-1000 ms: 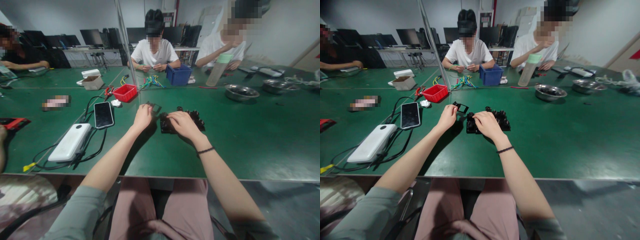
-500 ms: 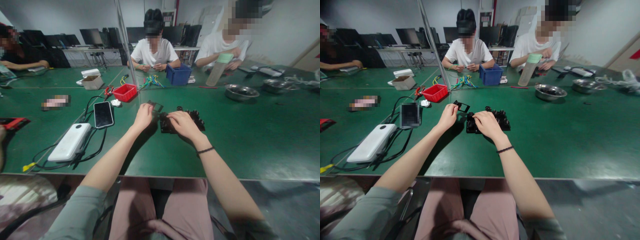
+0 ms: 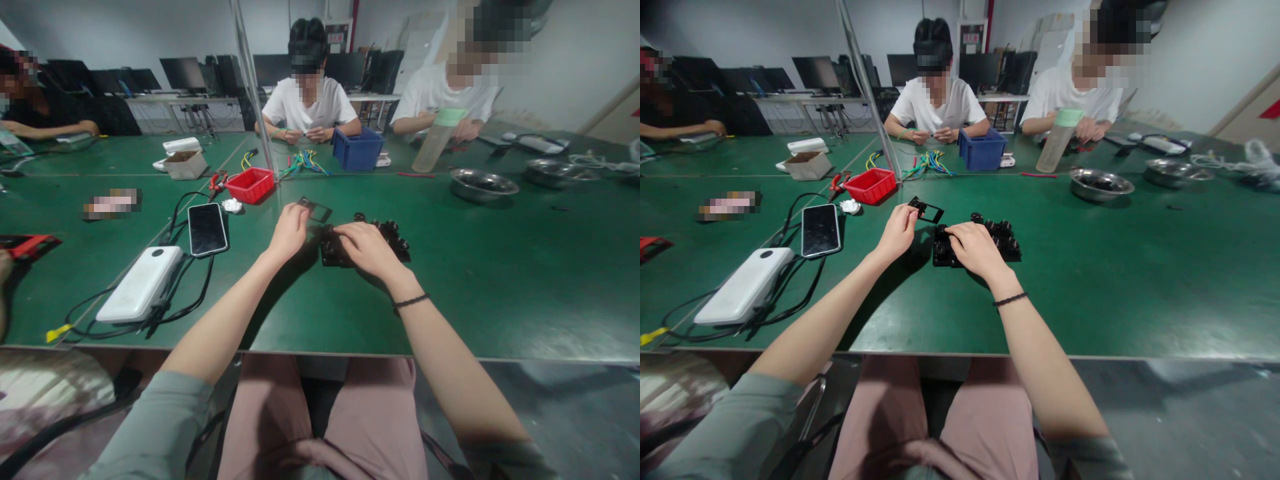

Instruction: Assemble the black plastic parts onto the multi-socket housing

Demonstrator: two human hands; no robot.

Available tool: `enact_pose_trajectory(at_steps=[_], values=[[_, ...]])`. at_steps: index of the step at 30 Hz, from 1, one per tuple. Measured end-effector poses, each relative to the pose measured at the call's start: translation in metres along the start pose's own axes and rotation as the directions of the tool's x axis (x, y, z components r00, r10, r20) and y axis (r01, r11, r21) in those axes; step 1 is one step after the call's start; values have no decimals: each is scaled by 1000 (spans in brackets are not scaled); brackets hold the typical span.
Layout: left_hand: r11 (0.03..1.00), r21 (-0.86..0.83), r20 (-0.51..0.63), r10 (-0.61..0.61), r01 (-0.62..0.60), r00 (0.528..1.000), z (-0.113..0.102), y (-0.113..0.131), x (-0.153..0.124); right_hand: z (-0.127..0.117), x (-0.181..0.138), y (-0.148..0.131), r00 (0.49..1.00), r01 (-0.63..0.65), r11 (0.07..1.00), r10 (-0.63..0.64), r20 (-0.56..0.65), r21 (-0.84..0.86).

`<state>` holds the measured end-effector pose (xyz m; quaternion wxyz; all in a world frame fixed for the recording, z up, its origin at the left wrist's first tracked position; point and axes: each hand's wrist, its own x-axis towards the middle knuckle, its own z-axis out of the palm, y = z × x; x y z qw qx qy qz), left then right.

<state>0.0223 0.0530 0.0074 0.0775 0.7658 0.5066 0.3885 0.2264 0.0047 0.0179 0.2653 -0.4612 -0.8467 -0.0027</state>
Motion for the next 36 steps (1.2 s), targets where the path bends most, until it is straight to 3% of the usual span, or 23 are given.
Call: enact_pose_trajectory(at_steps=[36], values=[[982,-108,72,163,-154,984,-1,10,-4,-4,1,-4,995,-83,994,79,-53,-74]])
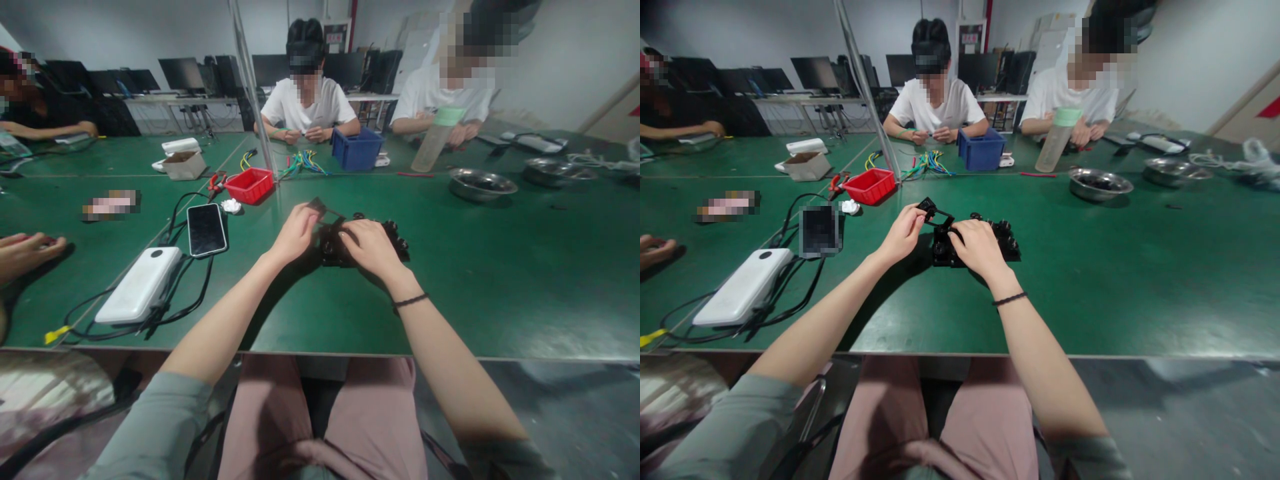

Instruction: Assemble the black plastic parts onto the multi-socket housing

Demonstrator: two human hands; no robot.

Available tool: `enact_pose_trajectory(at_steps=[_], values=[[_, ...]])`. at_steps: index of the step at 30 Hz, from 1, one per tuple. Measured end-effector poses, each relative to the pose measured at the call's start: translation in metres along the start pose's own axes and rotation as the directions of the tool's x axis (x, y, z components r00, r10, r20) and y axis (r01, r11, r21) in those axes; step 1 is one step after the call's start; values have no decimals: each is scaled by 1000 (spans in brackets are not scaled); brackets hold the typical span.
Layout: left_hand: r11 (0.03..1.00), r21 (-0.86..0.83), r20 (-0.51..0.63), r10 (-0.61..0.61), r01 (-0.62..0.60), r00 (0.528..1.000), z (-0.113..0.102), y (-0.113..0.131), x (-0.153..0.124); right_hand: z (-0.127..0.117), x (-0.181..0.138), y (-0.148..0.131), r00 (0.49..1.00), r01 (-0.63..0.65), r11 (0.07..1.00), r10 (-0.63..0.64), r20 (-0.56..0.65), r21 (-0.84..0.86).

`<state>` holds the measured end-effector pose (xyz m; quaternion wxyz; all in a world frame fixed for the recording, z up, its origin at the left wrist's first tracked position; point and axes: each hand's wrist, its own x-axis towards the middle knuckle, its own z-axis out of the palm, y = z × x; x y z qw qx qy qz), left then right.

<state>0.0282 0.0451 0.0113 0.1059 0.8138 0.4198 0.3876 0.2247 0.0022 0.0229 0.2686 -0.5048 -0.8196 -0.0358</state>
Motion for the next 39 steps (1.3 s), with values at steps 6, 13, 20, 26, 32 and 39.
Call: enact_pose_trajectory(at_steps=[6,13,20,26,32,39], values=[[997,-36,-7,70,-70,998,3,-4,0,-1,1,0,999,-33,999,33,0,-34],[985,-77,-27,154,-156,988,6,-10,0,0,2,3,999,-30,999,28,-46,-35],[982,-104,-33,158,-160,987,5,-9,0,0,1,3,991,-31,999,27,-134,-24],[982,-111,-23,153,-154,988,5,-11,0,0,1,3,979,-19,1000,19,-204,0],[983,-106,-26,147,-149,989,6,-13,0,1,1,3,968,-32,999,31,-248,-1],[975,-177,-82,118,-131,990,8,-15,1,3,1,4,961,-60,998,60,-269,7]])
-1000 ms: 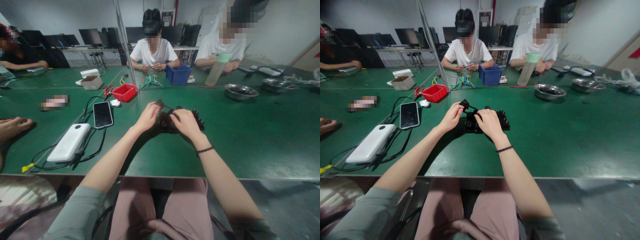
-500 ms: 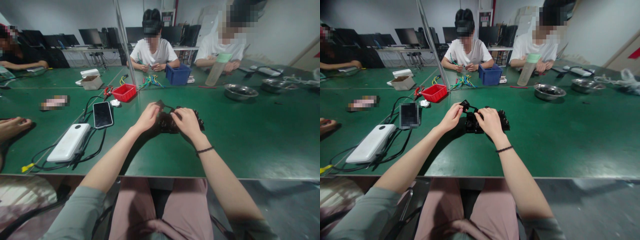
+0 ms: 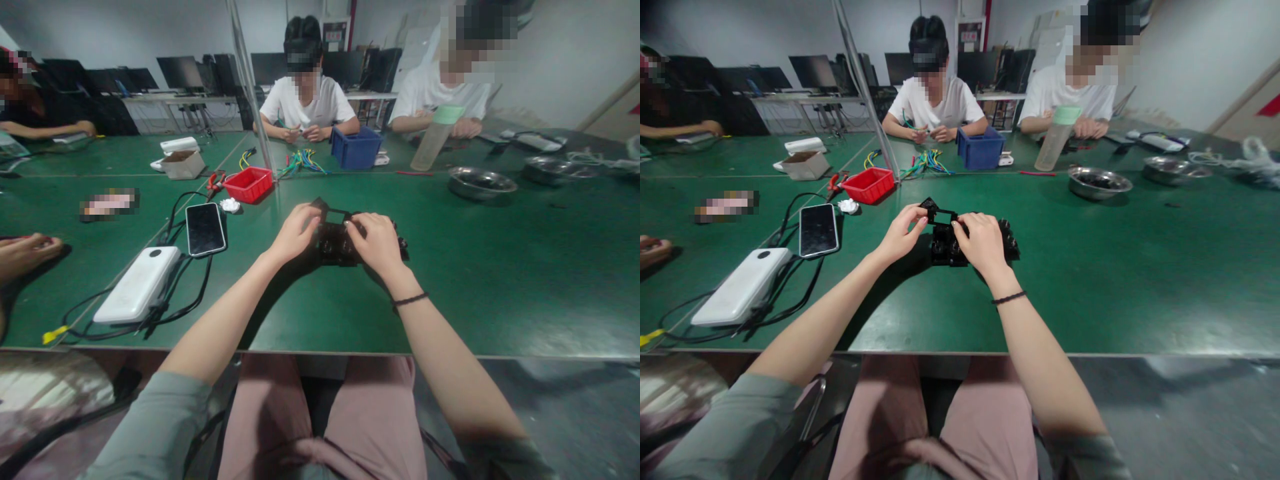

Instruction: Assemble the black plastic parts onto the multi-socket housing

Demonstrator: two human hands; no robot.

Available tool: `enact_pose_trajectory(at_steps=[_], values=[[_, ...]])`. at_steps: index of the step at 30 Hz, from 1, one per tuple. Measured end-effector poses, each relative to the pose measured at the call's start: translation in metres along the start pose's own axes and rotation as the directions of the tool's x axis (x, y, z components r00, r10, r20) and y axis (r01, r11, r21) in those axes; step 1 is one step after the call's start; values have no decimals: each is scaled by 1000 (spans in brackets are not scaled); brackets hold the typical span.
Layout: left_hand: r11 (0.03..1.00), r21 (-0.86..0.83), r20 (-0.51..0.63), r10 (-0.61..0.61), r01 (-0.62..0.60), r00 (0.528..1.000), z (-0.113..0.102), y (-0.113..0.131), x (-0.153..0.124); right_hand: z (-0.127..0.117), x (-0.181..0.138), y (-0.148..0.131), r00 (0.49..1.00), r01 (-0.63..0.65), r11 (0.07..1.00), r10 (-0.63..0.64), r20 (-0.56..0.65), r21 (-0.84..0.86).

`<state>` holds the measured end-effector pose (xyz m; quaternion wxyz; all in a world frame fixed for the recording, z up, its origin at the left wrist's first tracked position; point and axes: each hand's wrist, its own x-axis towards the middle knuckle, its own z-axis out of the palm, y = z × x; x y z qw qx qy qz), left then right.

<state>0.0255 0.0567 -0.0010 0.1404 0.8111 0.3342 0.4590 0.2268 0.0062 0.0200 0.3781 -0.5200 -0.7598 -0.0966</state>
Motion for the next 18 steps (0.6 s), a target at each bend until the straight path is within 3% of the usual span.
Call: enact_pose_trajectory(at_steps=[9,18], values=[[979,-181,-40,-106,98,994,0,2,1,2,0,2,998,-39,999,39,-43,2],[956,-212,-45,-219,205,975,-2,2,2,3,-1,2,998,-56,998,57,-33,12]])
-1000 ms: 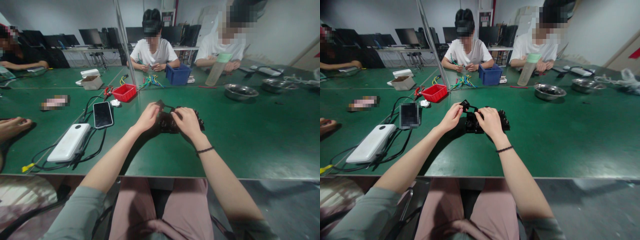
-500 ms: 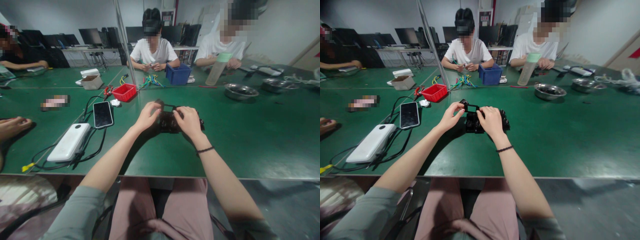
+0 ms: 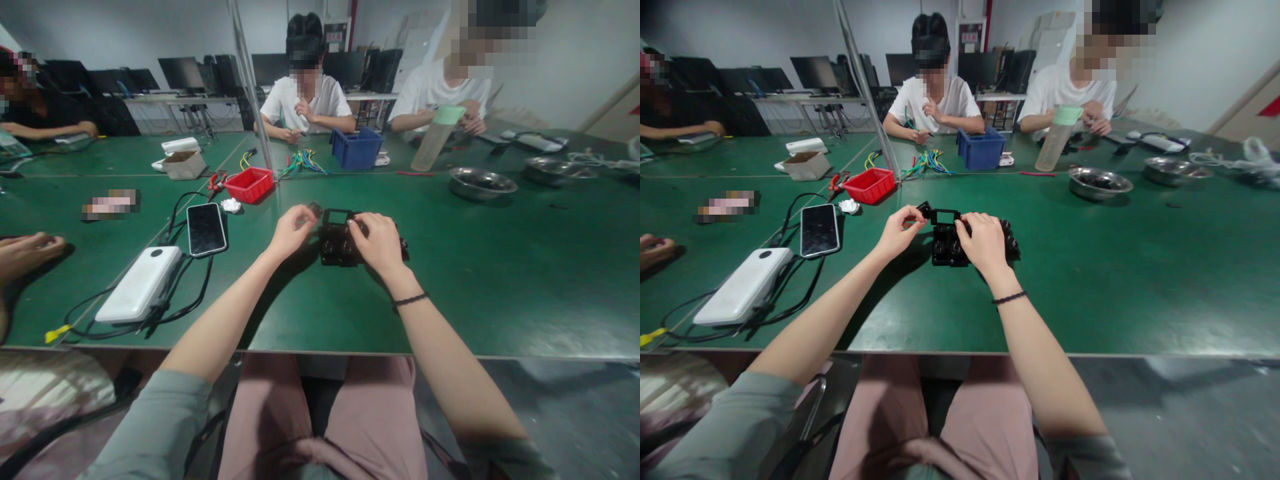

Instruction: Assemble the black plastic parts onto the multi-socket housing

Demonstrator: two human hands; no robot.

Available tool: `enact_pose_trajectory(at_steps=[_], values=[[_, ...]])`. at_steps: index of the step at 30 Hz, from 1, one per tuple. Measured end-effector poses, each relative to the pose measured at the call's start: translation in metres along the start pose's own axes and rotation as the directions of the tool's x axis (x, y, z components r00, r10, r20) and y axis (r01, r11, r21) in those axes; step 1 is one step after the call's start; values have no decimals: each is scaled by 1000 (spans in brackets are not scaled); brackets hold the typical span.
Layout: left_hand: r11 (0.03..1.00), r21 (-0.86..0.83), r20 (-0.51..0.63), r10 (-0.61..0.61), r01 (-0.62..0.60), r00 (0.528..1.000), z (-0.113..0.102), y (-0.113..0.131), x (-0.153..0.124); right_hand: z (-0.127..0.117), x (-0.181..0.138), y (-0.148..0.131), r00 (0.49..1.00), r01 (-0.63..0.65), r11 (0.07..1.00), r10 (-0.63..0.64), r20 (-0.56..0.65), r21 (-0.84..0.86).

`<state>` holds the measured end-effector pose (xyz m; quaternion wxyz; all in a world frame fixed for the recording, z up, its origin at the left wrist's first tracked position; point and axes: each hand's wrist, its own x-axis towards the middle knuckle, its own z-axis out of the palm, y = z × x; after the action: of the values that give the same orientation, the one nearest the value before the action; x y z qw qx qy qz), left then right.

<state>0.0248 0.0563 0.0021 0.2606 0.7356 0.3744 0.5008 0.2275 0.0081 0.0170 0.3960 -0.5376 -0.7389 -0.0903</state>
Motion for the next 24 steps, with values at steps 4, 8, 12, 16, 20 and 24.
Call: enact_pose_trajectory(at_steps=[4,8,12,16,20,24], values=[[1000,-25,-18,4,-4,1000,0,-2,1,0,0,1,1000,-3,1000,3,7,10],[999,-34,-50,-27,25,998,1,-3,0,0,0,1,1000,0,1000,0,1,16],[997,-68,-47,-30,26,998,2,-6,-1,1,0,0,1000,1,1000,-1,4,12],[997,-73,-7,-16,15,1000,2,-7,-1,0,0,0,1000,3,1000,-3,10,9],[1000,-17,31,22,-21,999,1,-6,-2,0,0,0,1000,0,1000,-1,17,13],[997,33,62,65,-67,996,1,-2,-2,0,0,0,1000,-3,1000,3,17,17]])
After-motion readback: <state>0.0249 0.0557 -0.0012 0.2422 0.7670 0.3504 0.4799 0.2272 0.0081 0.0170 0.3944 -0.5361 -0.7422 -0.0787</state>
